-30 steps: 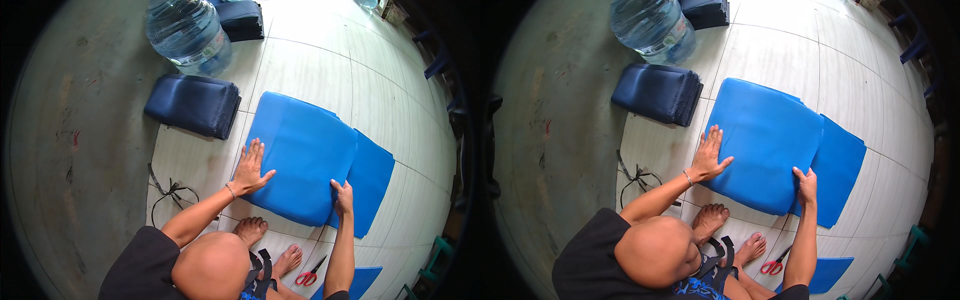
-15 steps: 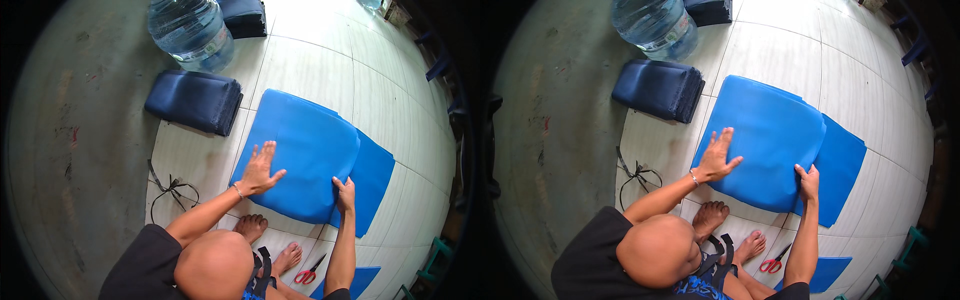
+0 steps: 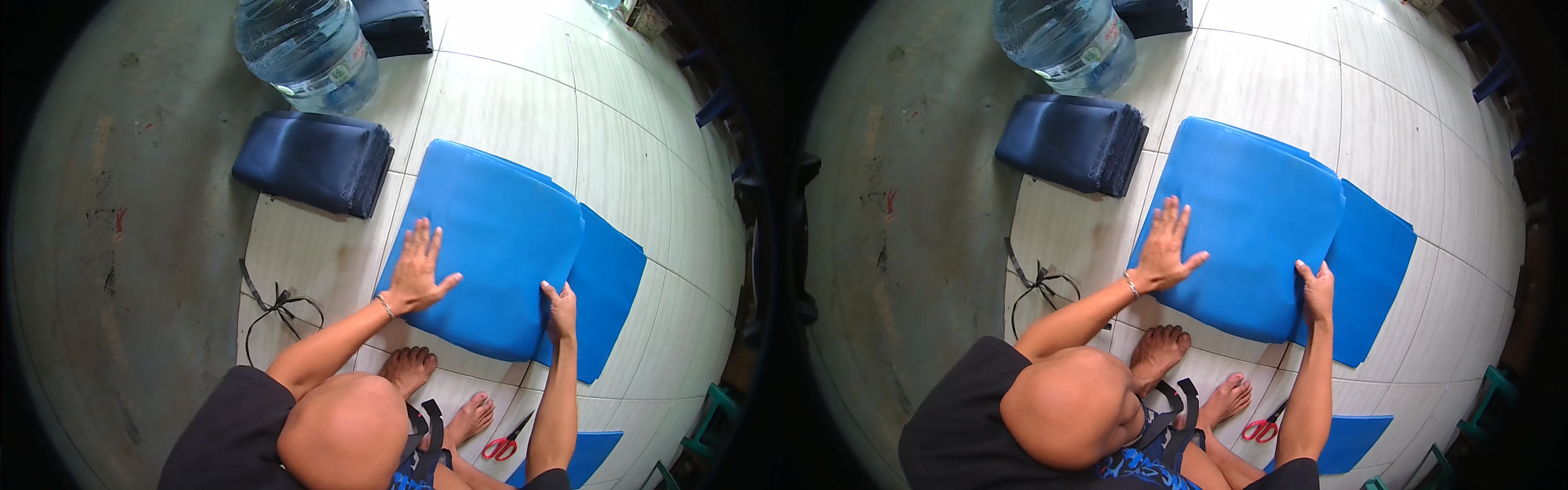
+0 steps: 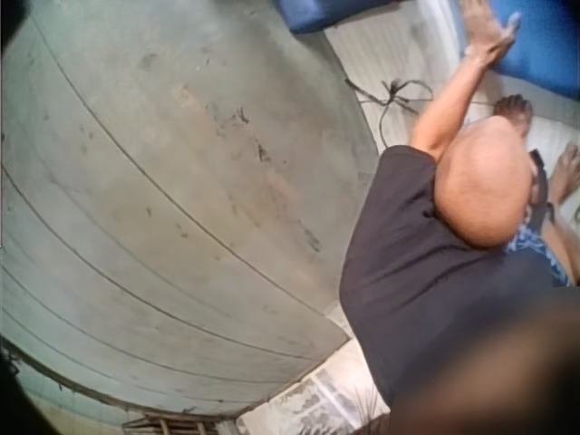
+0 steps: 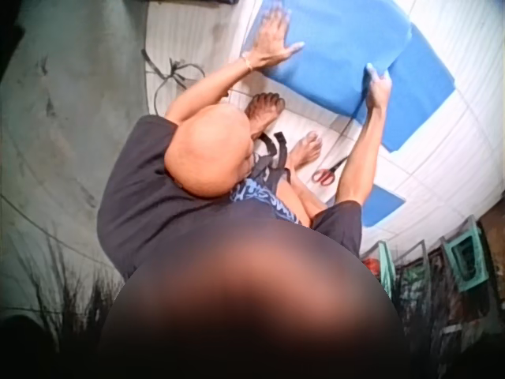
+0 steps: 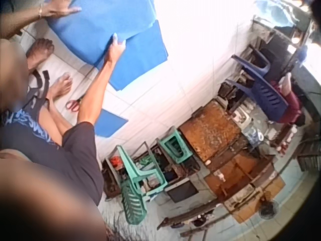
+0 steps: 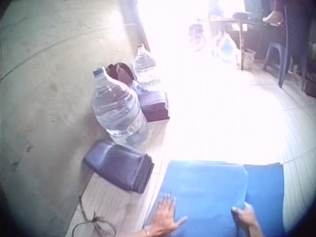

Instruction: The person cuts the binding on a stack of blue fabric using scissors, then separates and aligns the sheets on the floor. The person folds the fabric sheets and arranges them into neat stacks.

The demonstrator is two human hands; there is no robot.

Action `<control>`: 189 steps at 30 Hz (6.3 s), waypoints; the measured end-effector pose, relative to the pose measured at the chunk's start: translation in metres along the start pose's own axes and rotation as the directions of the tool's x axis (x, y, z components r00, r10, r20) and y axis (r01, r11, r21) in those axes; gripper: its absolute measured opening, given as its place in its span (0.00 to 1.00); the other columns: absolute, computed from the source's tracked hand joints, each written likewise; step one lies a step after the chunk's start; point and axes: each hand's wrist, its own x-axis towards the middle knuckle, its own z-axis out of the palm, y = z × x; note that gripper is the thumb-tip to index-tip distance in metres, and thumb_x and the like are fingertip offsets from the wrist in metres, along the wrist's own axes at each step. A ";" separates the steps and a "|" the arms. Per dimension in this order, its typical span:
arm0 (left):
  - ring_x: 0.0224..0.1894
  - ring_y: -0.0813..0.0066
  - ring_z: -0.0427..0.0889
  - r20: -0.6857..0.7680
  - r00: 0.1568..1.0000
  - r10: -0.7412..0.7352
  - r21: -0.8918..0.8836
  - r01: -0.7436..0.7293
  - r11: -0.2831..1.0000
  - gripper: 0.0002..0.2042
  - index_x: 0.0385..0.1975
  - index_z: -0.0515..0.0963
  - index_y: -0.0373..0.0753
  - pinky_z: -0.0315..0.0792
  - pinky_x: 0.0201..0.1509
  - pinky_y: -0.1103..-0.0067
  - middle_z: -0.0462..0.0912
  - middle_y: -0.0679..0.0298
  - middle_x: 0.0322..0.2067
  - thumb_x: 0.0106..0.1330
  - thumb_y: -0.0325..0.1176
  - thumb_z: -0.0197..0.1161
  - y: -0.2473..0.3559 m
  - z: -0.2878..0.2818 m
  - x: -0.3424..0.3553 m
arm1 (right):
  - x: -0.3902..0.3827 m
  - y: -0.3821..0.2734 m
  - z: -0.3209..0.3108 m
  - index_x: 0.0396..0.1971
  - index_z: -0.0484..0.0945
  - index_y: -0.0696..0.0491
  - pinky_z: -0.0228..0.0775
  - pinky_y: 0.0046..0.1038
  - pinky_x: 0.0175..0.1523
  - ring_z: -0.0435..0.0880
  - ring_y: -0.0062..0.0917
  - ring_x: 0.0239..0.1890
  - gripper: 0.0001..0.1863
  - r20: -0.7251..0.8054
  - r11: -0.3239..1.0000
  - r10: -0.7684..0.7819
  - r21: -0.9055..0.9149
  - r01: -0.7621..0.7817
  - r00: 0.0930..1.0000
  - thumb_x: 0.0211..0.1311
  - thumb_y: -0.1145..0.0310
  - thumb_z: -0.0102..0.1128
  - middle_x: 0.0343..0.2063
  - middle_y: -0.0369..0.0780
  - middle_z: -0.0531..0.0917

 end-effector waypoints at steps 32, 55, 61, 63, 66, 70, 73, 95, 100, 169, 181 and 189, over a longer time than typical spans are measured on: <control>0.77 0.45 0.47 -0.050 0.998 0.046 -0.047 -0.048 0.998 0.48 0.71 0.51 0.24 0.34 0.79 0.59 0.52 0.33 0.70 0.67 0.63 0.53 -0.010 0.011 0.004 | -0.006 -0.005 0.001 0.55 0.71 0.63 0.76 0.32 0.56 0.83 0.29 0.48 0.20 0.020 1.000 -0.029 0.006 0.029 0.999 0.65 0.77 0.61 0.49 0.44 0.82; 0.78 0.44 0.38 -0.076 0.997 0.016 0.127 -0.007 0.992 0.48 0.74 0.44 0.28 0.31 0.79 0.55 0.43 0.33 0.73 0.67 0.59 0.55 -0.019 0.023 -0.001 | -0.006 -0.006 -0.002 0.56 0.71 0.62 0.76 0.32 0.56 0.83 0.28 0.49 0.20 0.044 0.999 0.017 0.042 -0.019 0.999 0.65 0.76 0.61 0.49 0.44 0.82; 0.78 0.46 0.38 -0.045 0.999 -0.012 0.112 0.017 0.994 0.48 0.73 0.42 0.25 0.29 0.79 0.56 0.44 0.36 0.73 0.68 0.58 0.54 -0.001 0.015 0.003 | -0.005 -0.002 -0.006 0.55 0.71 0.62 0.74 0.32 0.58 0.82 0.28 0.51 0.19 0.081 0.999 0.001 0.047 -0.005 0.997 0.65 0.77 0.61 0.50 0.44 0.82; 0.78 0.46 0.38 -0.067 0.996 -0.052 0.131 0.060 0.990 0.48 0.73 0.42 0.25 0.29 0.79 0.56 0.44 0.36 0.73 0.69 0.58 0.54 -0.008 0.007 0.003 | -0.004 -0.005 -0.011 0.55 0.71 0.62 0.75 0.32 0.58 0.82 0.28 0.51 0.19 0.100 0.998 0.007 0.061 -0.013 0.995 0.65 0.77 0.61 0.50 0.44 0.82; 0.78 0.46 0.37 -0.139 0.988 -0.070 0.152 0.091 0.984 0.47 0.74 0.42 0.27 0.28 0.79 0.56 0.43 0.37 0.74 0.68 0.58 0.54 -0.018 0.002 0.004 | -0.006 -0.014 -0.020 0.56 0.70 0.62 0.74 0.34 0.59 0.82 0.28 0.51 0.21 0.080 0.987 0.125 0.090 -0.132 0.989 0.64 0.77 0.62 0.50 0.44 0.82; 0.78 0.46 0.37 -0.027 0.999 -0.043 0.127 0.046 0.991 0.48 0.73 0.43 0.26 0.29 0.78 0.53 0.43 0.37 0.74 0.68 0.60 0.54 -0.014 0.015 0.006 | -0.009 -0.019 -0.016 0.57 0.70 0.62 0.74 0.34 0.60 0.81 0.28 0.52 0.23 0.073 0.989 0.083 0.119 -0.091 0.994 0.63 0.77 0.62 0.50 0.44 0.82; 0.78 0.45 0.36 -0.018 0.999 -0.051 0.170 0.053 0.984 0.48 0.73 0.44 0.26 0.29 0.78 0.53 0.42 0.37 0.74 0.68 0.61 0.53 -0.006 0.022 0.009 | -0.010 -0.014 -0.004 0.57 0.70 0.62 0.73 0.33 0.60 0.81 0.28 0.52 0.23 0.042 0.997 0.052 0.058 -0.054 0.998 0.62 0.79 0.62 0.50 0.44 0.82; 0.79 0.60 0.33 0.086 0.993 -0.078 0.251 0.054 0.966 0.43 0.73 0.50 0.28 0.22 0.77 0.52 0.45 0.52 0.76 0.73 0.64 0.38 -0.015 0.002 0.008 | 0.000 -0.017 0.014 0.55 0.71 0.62 0.75 0.31 0.56 0.82 0.28 0.49 0.23 0.096 0.997 -0.062 -0.037 0.066 0.993 0.60 0.79 0.65 0.48 0.43 0.82; 0.79 0.59 0.33 0.096 0.993 -0.066 0.242 0.041 0.969 0.41 0.73 0.51 0.31 0.23 0.77 0.52 0.44 0.54 0.77 0.74 0.62 0.40 -0.019 -0.008 0.006 | 0.001 -0.019 0.014 0.50 0.74 0.63 0.79 0.31 0.51 0.85 0.28 0.43 0.18 0.046 1.000 0.012 -0.016 -0.011 0.999 0.59 0.82 0.64 0.43 0.44 0.84; 0.79 0.57 0.36 -0.003 1.000 -0.022 0.221 0.022 0.975 0.46 0.74 0.45 0.27 0.24 0.78 0.55 0.43 0.46 0.76 0.70 0.62 0.46 -0.023 0.016 -0.005 | 0.005 0.009 0.019 0.47 0.78 0.61 0.75 0.24 0.47 0.82 0.19 0.38 0.12 -0.028 0.994 -0.093 0.050 0.094 0.995 0.65 0.76 0.62 0.41 0.38 0.85; 0.79 0.56 0.37 0.035 0.999 0.016 0.159 -0.022 0.987 0.46 0.74 0.44 0.29 0.24 0.77 0.53 0.43 0.47 0.76 0.69 0.60 0.51 -0.028 0.013 -0.005 | 0.001 -0.001 0.022 0.53 0.74 0.63 0.76 0.27 0.52 0.83 0.23 0.45 0.17 0.059 0.992 -0.121 -0.008 0.122 0.991 0.64 0.82 0.59 0.45 0.41 0.84; 0.79 0.57 0.36 -0.026 0.997 -0.078 0.246 0.082 0.966 0.47 0.74 0.43 0.28 0.24 0.77 0.52 0.43 0.46 0.76 0.69 0.61 0.51 -0.023 0.015 -0.005 | 0.001 -0.003 0.017 0.51 0.75 0.63 0.75 0.25 0.53 0.83 0.22 0.44 0.18 0.049 0.997 -0.078 0.022 0.077 0.996 0.61 0.83 0.59 0.44 0.40 0.84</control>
